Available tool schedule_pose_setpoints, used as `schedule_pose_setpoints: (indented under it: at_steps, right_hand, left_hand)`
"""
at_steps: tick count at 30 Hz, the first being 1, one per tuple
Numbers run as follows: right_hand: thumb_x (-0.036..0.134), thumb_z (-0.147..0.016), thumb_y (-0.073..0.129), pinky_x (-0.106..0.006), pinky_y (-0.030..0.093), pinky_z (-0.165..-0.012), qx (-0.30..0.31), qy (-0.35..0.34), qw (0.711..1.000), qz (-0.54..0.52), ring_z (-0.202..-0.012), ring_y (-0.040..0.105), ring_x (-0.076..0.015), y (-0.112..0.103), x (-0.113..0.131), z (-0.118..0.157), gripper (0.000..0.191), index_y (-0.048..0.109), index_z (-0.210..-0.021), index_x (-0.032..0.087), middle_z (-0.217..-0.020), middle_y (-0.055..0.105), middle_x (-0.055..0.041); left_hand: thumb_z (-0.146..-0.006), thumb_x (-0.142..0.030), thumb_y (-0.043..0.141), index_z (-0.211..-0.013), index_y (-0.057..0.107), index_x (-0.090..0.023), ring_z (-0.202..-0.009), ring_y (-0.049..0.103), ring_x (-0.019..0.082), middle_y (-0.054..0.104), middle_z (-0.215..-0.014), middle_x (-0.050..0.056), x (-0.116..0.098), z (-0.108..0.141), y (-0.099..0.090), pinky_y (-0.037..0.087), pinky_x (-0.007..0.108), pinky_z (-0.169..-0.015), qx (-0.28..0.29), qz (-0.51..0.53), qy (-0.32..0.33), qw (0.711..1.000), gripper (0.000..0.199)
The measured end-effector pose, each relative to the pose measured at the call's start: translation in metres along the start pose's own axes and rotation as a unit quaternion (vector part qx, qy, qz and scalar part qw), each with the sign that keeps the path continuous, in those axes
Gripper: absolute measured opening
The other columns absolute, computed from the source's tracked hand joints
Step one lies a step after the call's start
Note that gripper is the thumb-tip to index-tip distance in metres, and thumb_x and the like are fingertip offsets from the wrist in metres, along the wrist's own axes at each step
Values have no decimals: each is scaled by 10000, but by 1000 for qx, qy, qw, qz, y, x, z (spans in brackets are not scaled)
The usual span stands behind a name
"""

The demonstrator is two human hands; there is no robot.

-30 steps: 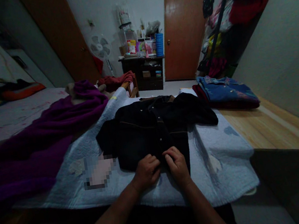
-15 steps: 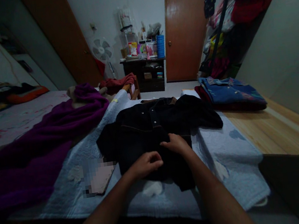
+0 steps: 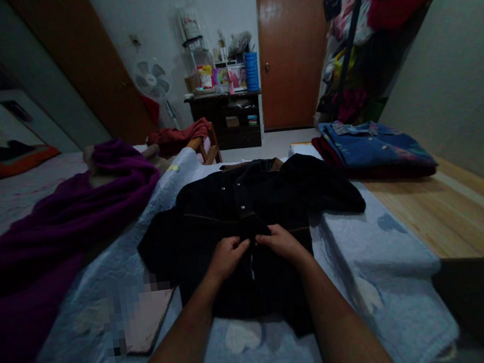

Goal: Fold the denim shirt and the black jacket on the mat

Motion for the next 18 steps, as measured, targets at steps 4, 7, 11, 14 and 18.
schedule_pose_setpoints:
  at_steps: [4, 7, 11, 14, 18]
  right_hand:
    - [453, -704, 627, -238, 372, -552, -56, -17, 998, 4, -579, 510, -126, -9, 6, 1, 306, 615, -761, 153, -648, 591, 14]
    - [453, -720, 595, -242, 376, -559, -86, -39, 995, 37, -616, 523, -143, -11, 13, 1, 300, 612, -766, 157, -670, 599, 1]
    - [431, -735, 571, -223, 334, -515, -96, -61, 991, 76, -571, 469, -122, -9, 17, 2, 268, 575, -687, 167, -612, 543, 16]
    - [402, -731, 584, -212, 302, -486, -68, -64, 992, 84, -525, 418, -98, -2, 15, 2, 251, 544, -642, 171, -567, 487, 38]
    - [347, -694, 633, -206, 292, -477, -17, -39, 996, 76, -501, 389, -83, 5, 6, 1, 199, 576, -673, 158, -556, 472, 53]
  left_hand:
    - [-820, -475, 510, -563, 482, -174, -536, 383, 98, 411, -537, -53, 4, 5, -10, 283, 216, -519, -50, 131, 8, 990, 397]
    - [-841, -478, 472, -588, 427, -192, -538, 355, 95, 376, -551, -59, 3, 9, -21, 295, 211, -519, -107, 190, 1, 976, 385]
    - [-871, -453, 449, -580, 373, -202, -542, 345, 97, 341, -545, -58, -9, 16, -30, 284, 218, -528, -165, 109, 19, 980, 392]
    - [-863, -425, 482, -597, 403, -200, -524, 349, 91, 336, -528, -64, -14, 17, -19, 275, 221, -529, -139, 61, 27, 988, 357]
    - [-815, -352, 534, -668, 469, -194, -557, 401, 90, 409, -579, -61, -14, 12, 3, 311, 210, -549, -59, 102, 26, 993, 225]
Point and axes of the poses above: each hand's wrist, its own z-axis away from the middle knuckle, its own y-axis out of the palm, x = y × z, the point moved 10 cm from there along -z, towards the middle knuckle
